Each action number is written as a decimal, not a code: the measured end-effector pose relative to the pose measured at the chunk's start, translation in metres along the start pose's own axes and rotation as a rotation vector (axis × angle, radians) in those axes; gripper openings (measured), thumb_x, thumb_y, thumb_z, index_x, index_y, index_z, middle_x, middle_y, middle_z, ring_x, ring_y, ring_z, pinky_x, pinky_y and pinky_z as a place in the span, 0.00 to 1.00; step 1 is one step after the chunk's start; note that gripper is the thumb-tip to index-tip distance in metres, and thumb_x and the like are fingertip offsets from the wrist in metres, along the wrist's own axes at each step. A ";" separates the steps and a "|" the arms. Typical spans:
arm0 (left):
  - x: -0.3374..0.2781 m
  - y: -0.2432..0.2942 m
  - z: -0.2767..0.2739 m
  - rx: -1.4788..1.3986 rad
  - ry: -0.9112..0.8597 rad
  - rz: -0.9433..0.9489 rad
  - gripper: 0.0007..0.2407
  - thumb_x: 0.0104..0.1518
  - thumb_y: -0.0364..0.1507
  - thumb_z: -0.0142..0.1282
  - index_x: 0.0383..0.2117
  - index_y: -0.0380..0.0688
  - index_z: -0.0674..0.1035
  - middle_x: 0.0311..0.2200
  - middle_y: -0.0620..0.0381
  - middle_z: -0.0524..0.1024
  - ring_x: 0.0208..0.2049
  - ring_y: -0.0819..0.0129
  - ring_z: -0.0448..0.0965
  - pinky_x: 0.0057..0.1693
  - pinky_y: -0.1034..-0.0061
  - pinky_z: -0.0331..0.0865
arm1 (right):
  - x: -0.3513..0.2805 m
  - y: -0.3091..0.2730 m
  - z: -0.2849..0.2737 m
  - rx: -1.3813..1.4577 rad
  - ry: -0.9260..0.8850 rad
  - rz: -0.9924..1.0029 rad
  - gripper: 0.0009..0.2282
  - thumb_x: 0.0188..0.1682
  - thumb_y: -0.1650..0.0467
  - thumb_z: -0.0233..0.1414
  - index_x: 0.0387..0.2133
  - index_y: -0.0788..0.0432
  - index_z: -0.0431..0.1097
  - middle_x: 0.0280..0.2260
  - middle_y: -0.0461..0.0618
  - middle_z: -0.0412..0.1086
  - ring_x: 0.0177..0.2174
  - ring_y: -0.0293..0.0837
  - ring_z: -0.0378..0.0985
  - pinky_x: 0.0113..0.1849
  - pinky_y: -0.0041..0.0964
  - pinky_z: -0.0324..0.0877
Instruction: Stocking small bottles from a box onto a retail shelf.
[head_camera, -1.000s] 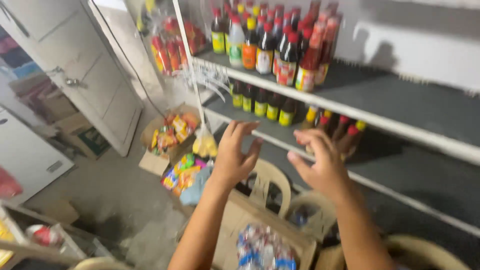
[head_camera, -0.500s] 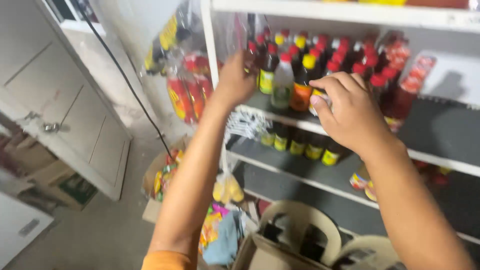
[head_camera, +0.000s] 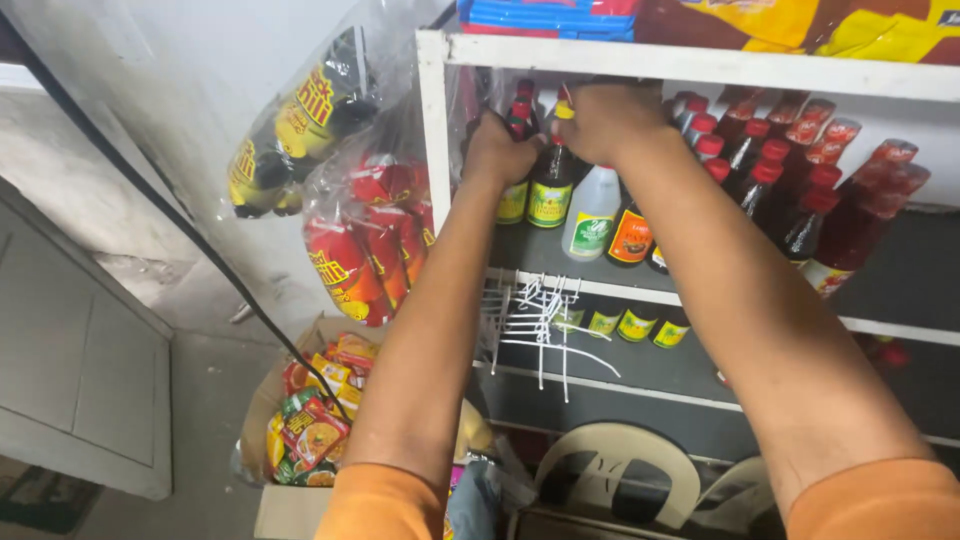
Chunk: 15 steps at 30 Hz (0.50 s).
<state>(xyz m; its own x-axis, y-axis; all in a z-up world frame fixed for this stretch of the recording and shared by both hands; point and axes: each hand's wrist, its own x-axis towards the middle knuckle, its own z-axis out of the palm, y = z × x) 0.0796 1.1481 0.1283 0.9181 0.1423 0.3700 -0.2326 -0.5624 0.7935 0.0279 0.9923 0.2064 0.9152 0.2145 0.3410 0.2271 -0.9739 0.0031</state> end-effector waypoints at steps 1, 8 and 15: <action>0.008 -0.012 0.010 -0.005 -0.002 0.006 0.26 0.45 0.40 0.70 0.43 0.32 0.74 0.43 0.36 0.80 0.48 0.44 0.80 0.55 0.61 0.71 | 0.003 -0.002 0.003 -0.006 0.004 0.005 0.18 0.51 0.58 0.55 0.52 0.52 0.72 0.47 0.60 0.73 0.48 0.62 0.74 0.50 0.62 0.64; 0.016 -0.042 0.035 -0.181 0.031 0.152 0.16 0.54 0.32 0.60 0.46 0.36 0.74 0.39 0.33 0.80 0.46 0.37 0.79 0.51 0.56 0.71 | 0.017 0.002 0.031 -0.185 -0.035 -0.029 0.29 0.47 0.57 0.59 0.58 0.61 0.64 0.47 0.62 0.73 0.52 0.60 0.71 0.53 0.73 0.51; -0.016 -0.031 0.016 -0.180 0.112 0.173 0.11 0.60 0.28 0.56 0.42 0.34 0.71 0.36 0.31 0.79 0.44 0.34 0.78 0.49 0.50 0.70 | 0.000 -0.016 0.017 -0.057 -0.074 -0.013 0.25 0.48 0.58 0.59 0.56 0.55 0.67 0.49 0.56 0.74 0.53 0.57 0.73 0.56 0.66 0.53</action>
<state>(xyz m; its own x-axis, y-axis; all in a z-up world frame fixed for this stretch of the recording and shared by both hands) 0.0772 1.1499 0.0898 0.8208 0.1522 0.5506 -0.4451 -0.4336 0.7835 0.0297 1.0095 0.1899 0.9349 0.2297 0.2707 0.2215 -0.9733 0.0608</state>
